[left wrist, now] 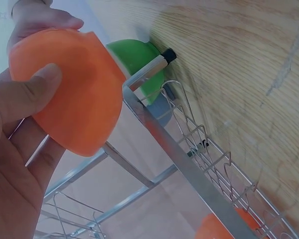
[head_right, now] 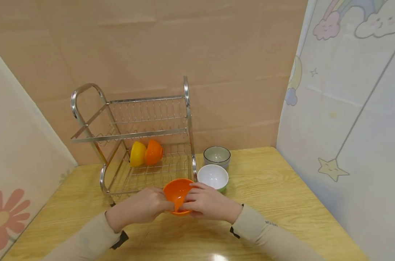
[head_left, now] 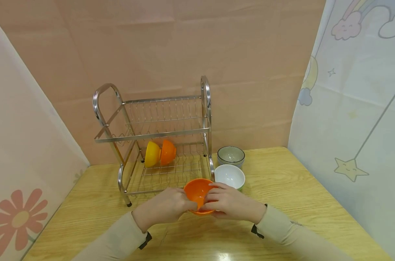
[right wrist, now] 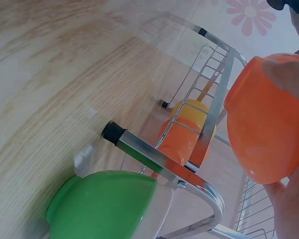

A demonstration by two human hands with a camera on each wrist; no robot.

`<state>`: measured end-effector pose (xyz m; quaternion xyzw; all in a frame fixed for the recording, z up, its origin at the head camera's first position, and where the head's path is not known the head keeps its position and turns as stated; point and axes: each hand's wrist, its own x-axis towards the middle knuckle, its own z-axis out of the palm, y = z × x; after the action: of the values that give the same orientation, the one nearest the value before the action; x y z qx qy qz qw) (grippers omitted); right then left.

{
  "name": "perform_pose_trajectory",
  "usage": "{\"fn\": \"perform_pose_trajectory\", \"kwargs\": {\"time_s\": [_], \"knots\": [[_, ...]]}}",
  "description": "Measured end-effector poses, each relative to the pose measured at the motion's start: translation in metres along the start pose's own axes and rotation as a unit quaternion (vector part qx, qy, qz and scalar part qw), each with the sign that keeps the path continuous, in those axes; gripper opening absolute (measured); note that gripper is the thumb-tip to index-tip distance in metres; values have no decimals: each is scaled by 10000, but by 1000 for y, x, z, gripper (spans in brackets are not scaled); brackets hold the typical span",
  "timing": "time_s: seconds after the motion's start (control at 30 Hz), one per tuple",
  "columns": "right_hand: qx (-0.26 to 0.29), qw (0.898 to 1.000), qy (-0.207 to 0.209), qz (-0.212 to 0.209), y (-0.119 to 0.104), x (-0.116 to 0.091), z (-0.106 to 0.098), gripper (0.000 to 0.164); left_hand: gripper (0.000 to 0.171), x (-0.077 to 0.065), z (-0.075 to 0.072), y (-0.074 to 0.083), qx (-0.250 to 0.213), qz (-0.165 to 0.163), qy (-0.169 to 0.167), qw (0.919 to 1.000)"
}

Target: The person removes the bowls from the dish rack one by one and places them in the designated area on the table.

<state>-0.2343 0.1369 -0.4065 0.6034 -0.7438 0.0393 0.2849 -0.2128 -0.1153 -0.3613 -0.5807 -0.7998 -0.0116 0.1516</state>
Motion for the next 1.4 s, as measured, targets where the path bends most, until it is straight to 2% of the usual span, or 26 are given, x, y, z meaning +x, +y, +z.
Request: {"fn": "perform_pose_trajectory", "kwargs": {"time_s": [0.17, 0.4, 0.53, 0.63, 0.7, 0.77, 0.83, 0.87, 0.93, 1.0, 1.07, 1.13, 1.2, 1.27, 1.4], "knots": [[-133, 9995, 152, -246, 1, 0, -1, 26, 13, 1, 0, 0, -24, 1, -27, 10000], [-271, 9990, 173, -305, 2, 0, -5, 25, 12, 2, 0, 0, -123, 90, 159, 9998], [-284, 9991, 138, -273, 2, -1, -7, 25, 19, 3, -4, -2, -517, 3, 121, 9986], [-302, 9993, 108, -214, 2, -1, -7, 24, 27, 4, -15, -6, -834, -163, 364, 9957], [-329, 9993, 71, -180, 1, -1, -9, 24, 28, 5, -24, -10, -907, -393, 780, 9920], [-348, 9993, 48, -153, 2, -1, -10, 24, 28, 6, -33, -16, -839, -795, 1210, 9859], [-359, 9992, 30, -165, 2, -2, -10, 24, 27, 5, -39, -21, -888, -1420, 1405, 9758], [-368, 9991, 25, -186, 2, -2, -10, 23, 26, 5, -40, -23, -956, -1769, 1374, 9699], [-367, 9991, 22, -207, 2, -3, -10, 23, 25, 3, -42, -27, -1234, -2386, 1026, 9578], [-389, 9990, 30, -234, 3, -4, -11, 23, 26, 1, -38, -31, -1654, -2802, 383, 9448], [-356, 9992, 22, -182, 3, -5, -11, 24, 30, -2, -32, -34, -2183, -2933, -347, 9301], [-336, 9994, 26, -122, 3, -6, -11, 24, 37, -5, -25, -36, -2742, -2950, -1047, 9093], [-301, 9995, 34, -68, 3, -6, -12, 24, 43, -7, -19, -36, -3142, -2897, -1599, 8898], [-296, 9995, 34, -44, 4, -6, -13, 24, 47, -7, -14, -35, -3426, -2887, -1978, 8719], [-226, 9997, 23, -18, 5, -6, -17, 25, 44, -6, -11, -31, -3504, -2934, -2393, 8566]]}}
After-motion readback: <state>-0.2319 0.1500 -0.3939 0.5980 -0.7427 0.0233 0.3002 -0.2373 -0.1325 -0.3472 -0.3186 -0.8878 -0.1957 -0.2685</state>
